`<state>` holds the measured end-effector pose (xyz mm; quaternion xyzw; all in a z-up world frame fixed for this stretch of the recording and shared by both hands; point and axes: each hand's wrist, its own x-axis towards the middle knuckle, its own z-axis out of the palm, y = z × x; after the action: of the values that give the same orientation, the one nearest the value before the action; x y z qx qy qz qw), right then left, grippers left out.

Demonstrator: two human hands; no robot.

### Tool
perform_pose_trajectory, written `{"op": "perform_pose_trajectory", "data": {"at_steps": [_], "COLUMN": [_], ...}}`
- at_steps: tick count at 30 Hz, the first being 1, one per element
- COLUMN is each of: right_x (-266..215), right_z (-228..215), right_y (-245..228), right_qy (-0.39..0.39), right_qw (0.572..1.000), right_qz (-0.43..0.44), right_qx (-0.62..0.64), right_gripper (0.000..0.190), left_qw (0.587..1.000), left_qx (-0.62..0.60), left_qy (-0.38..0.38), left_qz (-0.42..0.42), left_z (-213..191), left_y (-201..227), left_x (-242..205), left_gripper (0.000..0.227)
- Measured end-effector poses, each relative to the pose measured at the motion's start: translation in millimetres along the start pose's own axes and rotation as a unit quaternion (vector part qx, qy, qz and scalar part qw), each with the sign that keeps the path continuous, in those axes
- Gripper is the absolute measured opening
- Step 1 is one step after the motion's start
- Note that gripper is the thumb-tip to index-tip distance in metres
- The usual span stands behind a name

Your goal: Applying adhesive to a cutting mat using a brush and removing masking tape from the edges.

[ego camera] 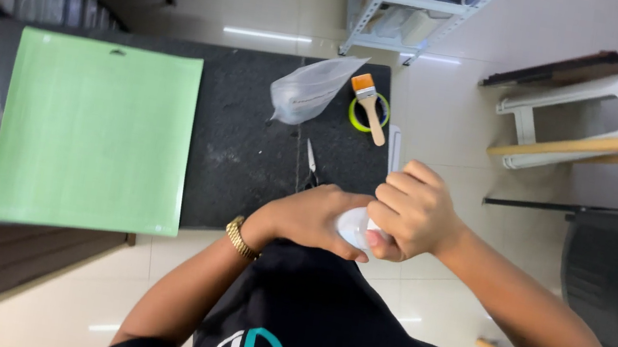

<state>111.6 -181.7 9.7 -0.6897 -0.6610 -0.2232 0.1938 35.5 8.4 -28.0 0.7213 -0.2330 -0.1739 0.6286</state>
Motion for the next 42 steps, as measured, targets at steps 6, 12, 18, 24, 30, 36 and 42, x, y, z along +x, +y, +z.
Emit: {"op": "perform_pose_trajectory", "data": {"at_steps": [6, 12, 18, 24, 30, 36, 42], "right_x": [-45.3, -82.4, -73.9, -104.2, -141.2, -159.5, -157.8], "right_z": [24.1, 56.7, 46.9, 78.3, 140.0, 157.1, 166.5], "right_y": [-10.7, -31.6, -35.3, -35.6, -20.3, -12.8, -26.1], "right_qy": [0.009, -0.016, -0.021, -0.037, -0.097, -0.141, -0.141], "right_qw": [0.992, 0.963, 0.922, 0.867, 0.861, 0.872, 0.855], "right_qz": [0.126, 0.262, 0.369, 0.493, 0.499, 0.465, 0.492], "right_qx": [-0.006, 0.055, 0.112, 0.067, -0.014, -0.056, -0.089], "right_gripper": [0.045, 0.041, 0.041, 0.035, 0.043, 0.039, 0.048], "left_qw": [0.995, 0.986, 0.994, 0.889, 0.808, 0.765, 0.765], "left_qx": [0.087, 0.109, -0.034, 0.185, 0.413, 0.528, 0.539], "left_qy": [0.024, 0.084, 0.100, 0.409, 0.420, 0.341, 0.296], "left_qz": [-0.051, -0.091, -0.021, 0.092, 0.012, -0.141, -0.191], "left_z": [18.2, 41.5, 25.7, -33.3, -97.4, -118.8, -111.4], "left_y": [-9.3, -39.3, -24.4, -36.2, -17.1, -75.6, -68.6], "left_x": [2.9, -5.3, -9.8, -10.1, 32.2, 66.3, 69.6], "left_gripper": [0.055, 0.063, 0.124, 0.044, 0.036, 0.018, 0.027]}}
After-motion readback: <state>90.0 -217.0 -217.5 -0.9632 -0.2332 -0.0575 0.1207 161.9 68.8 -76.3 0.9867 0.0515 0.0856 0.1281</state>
